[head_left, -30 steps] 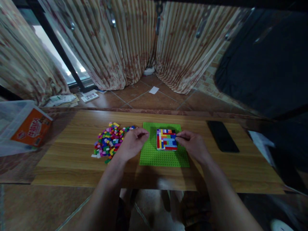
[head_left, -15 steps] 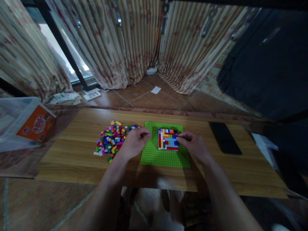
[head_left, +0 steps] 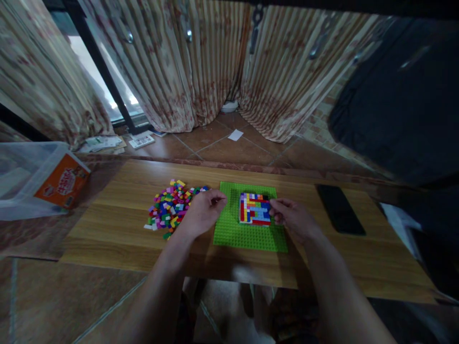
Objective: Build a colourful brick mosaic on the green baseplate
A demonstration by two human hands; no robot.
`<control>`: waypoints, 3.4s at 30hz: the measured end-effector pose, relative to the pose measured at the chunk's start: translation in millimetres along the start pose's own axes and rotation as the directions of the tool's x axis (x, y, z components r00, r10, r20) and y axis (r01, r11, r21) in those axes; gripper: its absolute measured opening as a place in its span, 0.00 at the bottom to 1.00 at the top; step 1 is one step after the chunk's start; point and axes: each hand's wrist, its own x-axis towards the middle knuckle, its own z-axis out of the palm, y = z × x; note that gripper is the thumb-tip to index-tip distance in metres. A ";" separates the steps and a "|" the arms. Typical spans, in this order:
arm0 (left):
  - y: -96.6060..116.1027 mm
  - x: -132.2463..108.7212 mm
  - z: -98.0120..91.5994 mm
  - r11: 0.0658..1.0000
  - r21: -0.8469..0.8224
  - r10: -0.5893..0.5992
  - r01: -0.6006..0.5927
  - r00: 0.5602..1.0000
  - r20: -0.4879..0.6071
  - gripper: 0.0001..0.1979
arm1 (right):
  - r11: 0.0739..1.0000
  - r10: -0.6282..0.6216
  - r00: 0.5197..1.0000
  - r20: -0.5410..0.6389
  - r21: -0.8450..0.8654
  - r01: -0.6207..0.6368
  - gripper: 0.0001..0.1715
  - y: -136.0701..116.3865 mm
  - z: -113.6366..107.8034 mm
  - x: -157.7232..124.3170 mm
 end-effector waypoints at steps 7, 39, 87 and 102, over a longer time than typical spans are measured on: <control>-6.9 0.5 -5.0 1.000 -0.029 0.007 -0.008 0.999 -0.032 0.10 | 0.973 -0.030 0.994 -0.102 -0.232 0.006 0.21 -5.2 13.2 0.4; -66.5 13.6 -69.7 0.720 0.600 -0.116 0.348 0.913 -0.391 0.16 | 0.496 -0.199 0.979 -0.030 -0.865 0.074 0.34 6.7 13.3 4.5; 46.7 -8.0 73.1 0.947 -0.319 -0.025 -0.019 0.991 -0.134 0.09 | 0.910 -0.410 0.900 0.149 0.001 0.414 0.14 -19.2 21.8 -21.2; 34.2 1.3 55.7 0.991 0.003 -0.131 0.134 0.974 -0.185 0.18 | 0.962 -0.154 0.987 0.036 -0.223 0.158 0.15 -1.3 -19.6 -19.3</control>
